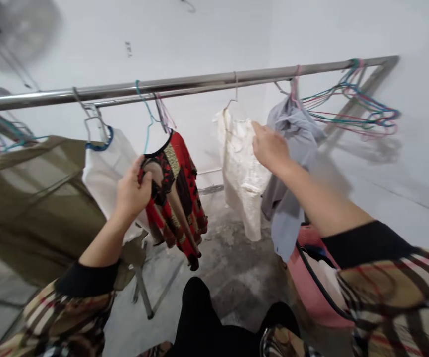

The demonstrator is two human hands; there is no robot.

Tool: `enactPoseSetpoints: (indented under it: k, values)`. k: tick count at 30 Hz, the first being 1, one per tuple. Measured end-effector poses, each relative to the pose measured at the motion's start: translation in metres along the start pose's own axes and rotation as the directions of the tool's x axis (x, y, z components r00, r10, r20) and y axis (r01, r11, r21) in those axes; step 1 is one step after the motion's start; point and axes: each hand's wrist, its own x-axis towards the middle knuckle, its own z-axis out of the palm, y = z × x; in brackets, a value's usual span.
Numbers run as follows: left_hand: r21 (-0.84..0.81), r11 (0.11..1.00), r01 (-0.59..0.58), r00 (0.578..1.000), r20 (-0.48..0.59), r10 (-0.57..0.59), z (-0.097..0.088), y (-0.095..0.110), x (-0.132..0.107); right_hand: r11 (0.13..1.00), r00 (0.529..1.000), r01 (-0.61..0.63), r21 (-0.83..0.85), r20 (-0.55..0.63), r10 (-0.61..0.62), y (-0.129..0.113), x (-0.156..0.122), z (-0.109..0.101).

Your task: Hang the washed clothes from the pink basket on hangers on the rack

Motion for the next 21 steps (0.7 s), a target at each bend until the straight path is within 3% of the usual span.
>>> enactPoseSetpoints:
  k: [4,10,21]
  values:
    - [0.003,0.998,-0.069,0.997,-0.032,0.069,-0.009,0.004,-0.007,0.999,0.999,-0.044,-0.029,-0.026,0.044,0.016,-0.01,0.006]
    - [-0.066,0.993,-0.1,0.992,-0.084,0.094,-0.019,-0.001,-0.014,0.989,0.99,-0.135,0.061,-0.032,0.137,0.028,-0.031,0.014]
    - [-0.291,0.956,-0.04,0.992,-0.126,0.003,0.001,-0.004,-0.018,0.959,0.978,-0.199,0.203,-0.024,0.208,0.046,-0.047,0.023]
